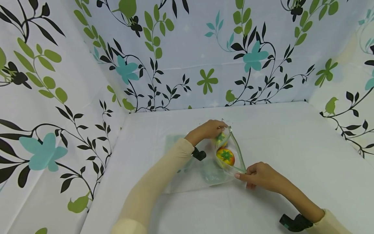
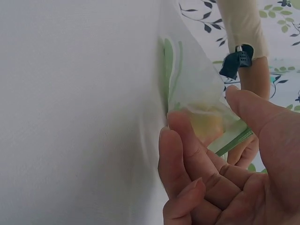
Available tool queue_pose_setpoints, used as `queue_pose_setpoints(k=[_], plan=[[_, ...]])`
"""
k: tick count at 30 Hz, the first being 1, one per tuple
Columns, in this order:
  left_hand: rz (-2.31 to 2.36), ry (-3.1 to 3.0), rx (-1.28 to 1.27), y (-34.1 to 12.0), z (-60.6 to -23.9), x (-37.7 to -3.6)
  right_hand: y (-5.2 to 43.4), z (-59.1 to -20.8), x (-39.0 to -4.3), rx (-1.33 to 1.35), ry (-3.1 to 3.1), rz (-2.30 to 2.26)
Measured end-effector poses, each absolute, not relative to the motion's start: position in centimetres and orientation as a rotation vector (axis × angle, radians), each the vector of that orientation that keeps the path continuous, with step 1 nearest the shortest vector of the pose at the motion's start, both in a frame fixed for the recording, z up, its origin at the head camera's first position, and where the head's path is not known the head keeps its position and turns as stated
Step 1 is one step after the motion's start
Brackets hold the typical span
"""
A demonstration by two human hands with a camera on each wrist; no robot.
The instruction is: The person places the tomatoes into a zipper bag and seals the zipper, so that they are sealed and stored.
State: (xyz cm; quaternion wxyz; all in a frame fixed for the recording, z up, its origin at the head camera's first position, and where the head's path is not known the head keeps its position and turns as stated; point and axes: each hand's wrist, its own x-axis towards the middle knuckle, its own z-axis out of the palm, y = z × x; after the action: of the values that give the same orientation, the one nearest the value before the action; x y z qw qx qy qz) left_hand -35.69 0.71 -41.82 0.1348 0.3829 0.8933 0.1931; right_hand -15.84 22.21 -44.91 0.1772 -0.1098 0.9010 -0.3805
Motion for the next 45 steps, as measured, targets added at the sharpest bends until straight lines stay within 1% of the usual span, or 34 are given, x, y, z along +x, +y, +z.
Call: queue_pose_setpoints(k=[11,17,24,37,45], plan=[[0.552,2.617,1.076,-0.7,-41.0,-36.1,22.6,-44.7,-16.8,-0.284,2.558,-1.116],[0.551,2.619,1.028,-2.7,-41.1,-36.6,24.2,-44.8,-17.7,-0.280,2.599,-1.147],[0.632,2.578,0.966,-5.9,-41.6,-36.7,25.8,-44.8,-18.9,-0.393,2.684,-1.148],[1.037,2.522,1.042,-11.3,-42.1,-33.8,25.6,-44.6,-19.8,-0.539,2.775,-1.264],[1.295,2.482,0.996,-13.3,-42.7,-32.5,25.9,-44.4,-20.2,-0.557,2.839,-1.286]])
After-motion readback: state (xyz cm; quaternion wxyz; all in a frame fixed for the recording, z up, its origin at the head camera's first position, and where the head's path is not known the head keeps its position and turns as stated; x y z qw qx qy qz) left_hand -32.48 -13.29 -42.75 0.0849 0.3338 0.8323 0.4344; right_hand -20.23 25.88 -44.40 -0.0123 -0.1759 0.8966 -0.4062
